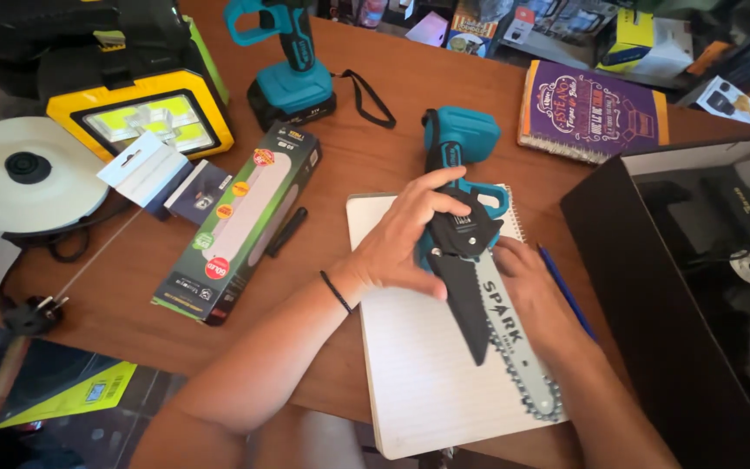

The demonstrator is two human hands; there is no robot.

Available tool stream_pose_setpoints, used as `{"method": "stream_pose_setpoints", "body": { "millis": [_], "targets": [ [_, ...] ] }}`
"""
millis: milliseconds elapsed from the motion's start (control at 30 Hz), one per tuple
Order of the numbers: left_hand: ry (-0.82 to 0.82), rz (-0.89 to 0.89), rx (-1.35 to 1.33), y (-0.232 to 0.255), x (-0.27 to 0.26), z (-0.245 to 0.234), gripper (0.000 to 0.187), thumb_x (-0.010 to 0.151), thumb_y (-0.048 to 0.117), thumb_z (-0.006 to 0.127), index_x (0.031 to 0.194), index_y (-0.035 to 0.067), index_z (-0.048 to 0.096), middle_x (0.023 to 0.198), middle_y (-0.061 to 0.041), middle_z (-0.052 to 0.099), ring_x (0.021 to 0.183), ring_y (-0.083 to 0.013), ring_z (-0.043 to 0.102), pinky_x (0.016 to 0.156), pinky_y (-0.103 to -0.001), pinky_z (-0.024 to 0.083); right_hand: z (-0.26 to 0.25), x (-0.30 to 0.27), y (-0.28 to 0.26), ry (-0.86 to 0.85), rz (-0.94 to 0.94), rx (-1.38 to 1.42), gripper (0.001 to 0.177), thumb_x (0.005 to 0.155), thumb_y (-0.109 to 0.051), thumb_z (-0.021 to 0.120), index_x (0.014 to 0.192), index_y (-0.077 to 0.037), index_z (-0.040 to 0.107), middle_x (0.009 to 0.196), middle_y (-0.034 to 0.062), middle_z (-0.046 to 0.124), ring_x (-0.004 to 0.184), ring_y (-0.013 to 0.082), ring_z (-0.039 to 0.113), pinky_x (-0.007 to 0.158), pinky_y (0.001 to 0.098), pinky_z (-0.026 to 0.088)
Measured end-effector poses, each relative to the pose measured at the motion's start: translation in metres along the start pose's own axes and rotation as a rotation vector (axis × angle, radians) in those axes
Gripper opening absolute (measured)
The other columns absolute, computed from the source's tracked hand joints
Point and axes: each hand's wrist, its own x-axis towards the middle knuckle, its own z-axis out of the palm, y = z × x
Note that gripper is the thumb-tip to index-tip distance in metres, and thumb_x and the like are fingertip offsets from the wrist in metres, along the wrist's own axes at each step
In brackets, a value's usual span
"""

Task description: Assembling a mini handheld chainsaw by fitting the chain onto the guide bar and motor unit

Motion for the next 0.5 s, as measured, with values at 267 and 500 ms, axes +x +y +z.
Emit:
{"method": "stream_pose_setpoints", "body": {
  "millis": [267, 500],
  "targets": [
    [-0.100, 0.093, 0.245, 0.000, 0.006, -0.008, 0.096, 0.061, 0.069, 0.084, 0.134, 0.015, 0.056, 0.152, -0.016, 0.049, 0.134, -0.0354, 0.055, 0.116, -0.049, 0.040, 0.005, -0.005, 0.023, 0.057, 0.030, -0.059, 0.023, 0.090, -0.022, 0.064, 0.103, -0.003, 0.068, 0.120, 0.0147, 0.065, 0.129, 0.0392, 0.055, 0.103, 0.0499, 0.046],
    [-0.104, 0.176, 0.450, -0.016, 0.004, 0.000, 0.091, 0.072, 0.080, 0.070, 0.133, 0.014, 0.057, 0.150, -0.013, 0.050, 0.135, -0.0294, 0.054, 0.114, -0.042, 0.041, 0.009, -0.011, 0.039, 0.171, 0.119, -0.272, 0.009, 0.089, -0.015, 0.070, 0.098, -0.013, 0.067, 0.106, 0.0045, 0.067, 0.109, 0.0300, 0.067, 0.082, 0.0425, 0.056]
  ]
}}
